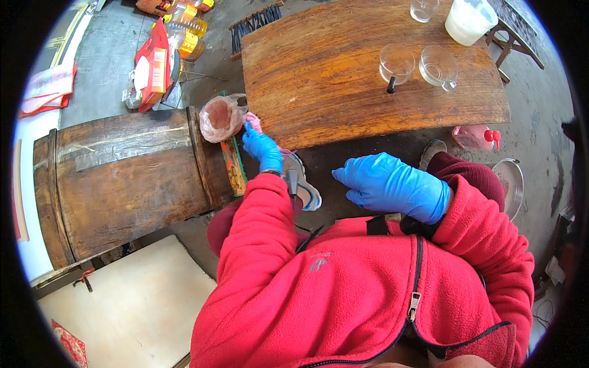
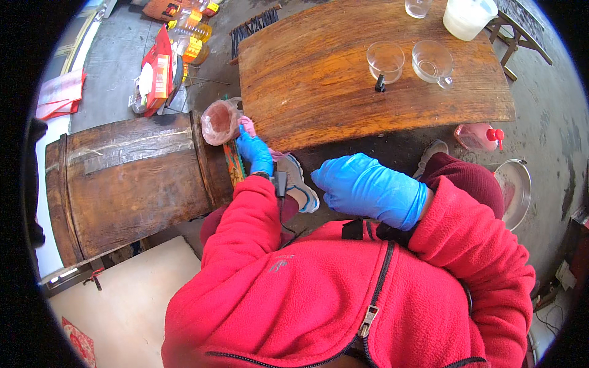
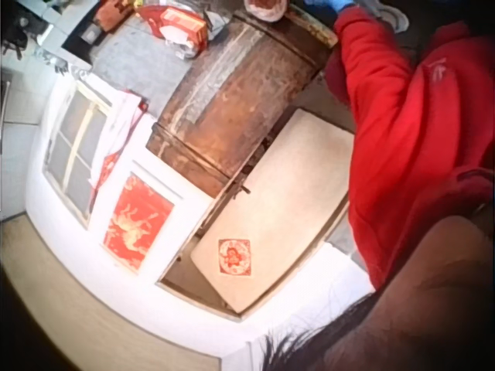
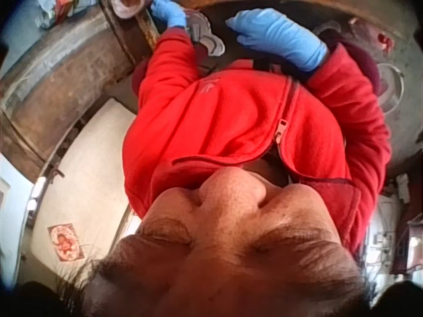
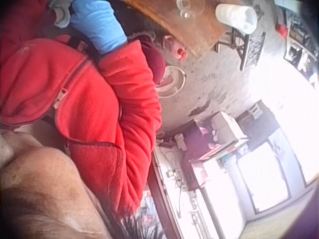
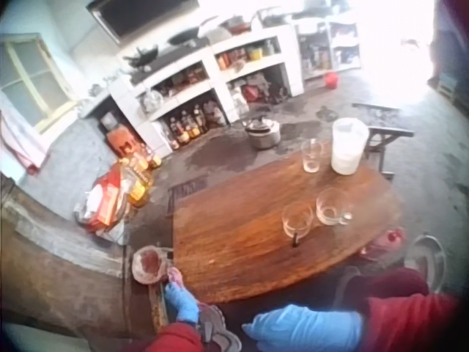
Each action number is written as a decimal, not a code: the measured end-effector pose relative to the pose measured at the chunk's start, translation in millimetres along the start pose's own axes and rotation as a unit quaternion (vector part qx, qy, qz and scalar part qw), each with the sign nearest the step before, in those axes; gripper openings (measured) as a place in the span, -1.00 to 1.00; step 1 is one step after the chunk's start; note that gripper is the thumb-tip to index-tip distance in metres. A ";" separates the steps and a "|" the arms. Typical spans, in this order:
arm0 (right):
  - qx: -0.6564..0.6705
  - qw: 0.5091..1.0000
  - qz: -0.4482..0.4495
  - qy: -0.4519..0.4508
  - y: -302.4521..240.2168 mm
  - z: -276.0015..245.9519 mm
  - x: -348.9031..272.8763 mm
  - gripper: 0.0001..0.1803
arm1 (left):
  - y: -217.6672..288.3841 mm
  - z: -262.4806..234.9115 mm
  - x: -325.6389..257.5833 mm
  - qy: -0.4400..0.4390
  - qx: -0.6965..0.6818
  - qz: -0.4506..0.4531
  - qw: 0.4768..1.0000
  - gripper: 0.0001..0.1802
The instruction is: The person wipes a wooden table with a pink cloth, repeatedly dipping the cloth into a metal bowl of soapy water and wringing it out. They move two clear glass mugs aside to reach the surface, then wipe the table in multiple passes. The person also handles a pink plastic bottle and a white plastic jug on the table.
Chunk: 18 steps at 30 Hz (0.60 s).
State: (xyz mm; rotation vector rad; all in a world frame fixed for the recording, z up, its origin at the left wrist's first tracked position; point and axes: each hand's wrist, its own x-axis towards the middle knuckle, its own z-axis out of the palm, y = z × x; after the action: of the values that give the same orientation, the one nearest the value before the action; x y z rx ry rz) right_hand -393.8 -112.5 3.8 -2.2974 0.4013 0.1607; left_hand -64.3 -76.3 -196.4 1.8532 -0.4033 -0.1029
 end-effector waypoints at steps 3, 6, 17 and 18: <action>0.015 1.000 -0.006 0.002 -2.6 -0.1 1.5 -0.57 | 13.9 31.8 -59.4 -0.185 -0.101 0.003 0.978 -0.74; 0.016 1.000 -0.007 -0.004 -3.3 1.6 2.7 -0.57 | 24.7 54.0 -108.0 -0.162 0.293 0.417 0.845 -0.77; -0.004 1.000 0.007 0.004 1.5 -0.8 -4.0 -0.57 | 24.8 22.8 -40.7 -0.117 -0.155 -0.088 0.977 -0.64; -0.004 1.000 0.009 -0.004 0.3 -0.4 -2.0 -0.57 | 22.8 43.1 -72.0 -0.202 -0.226 -0.051 0.951 -0.59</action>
State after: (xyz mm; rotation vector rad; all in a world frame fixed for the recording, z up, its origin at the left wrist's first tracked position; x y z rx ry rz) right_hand -395.8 -112.5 4.3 -2.3012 0.4196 0.1802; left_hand -148.5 -98.1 -198.2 1.3904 -0.5171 -0.6052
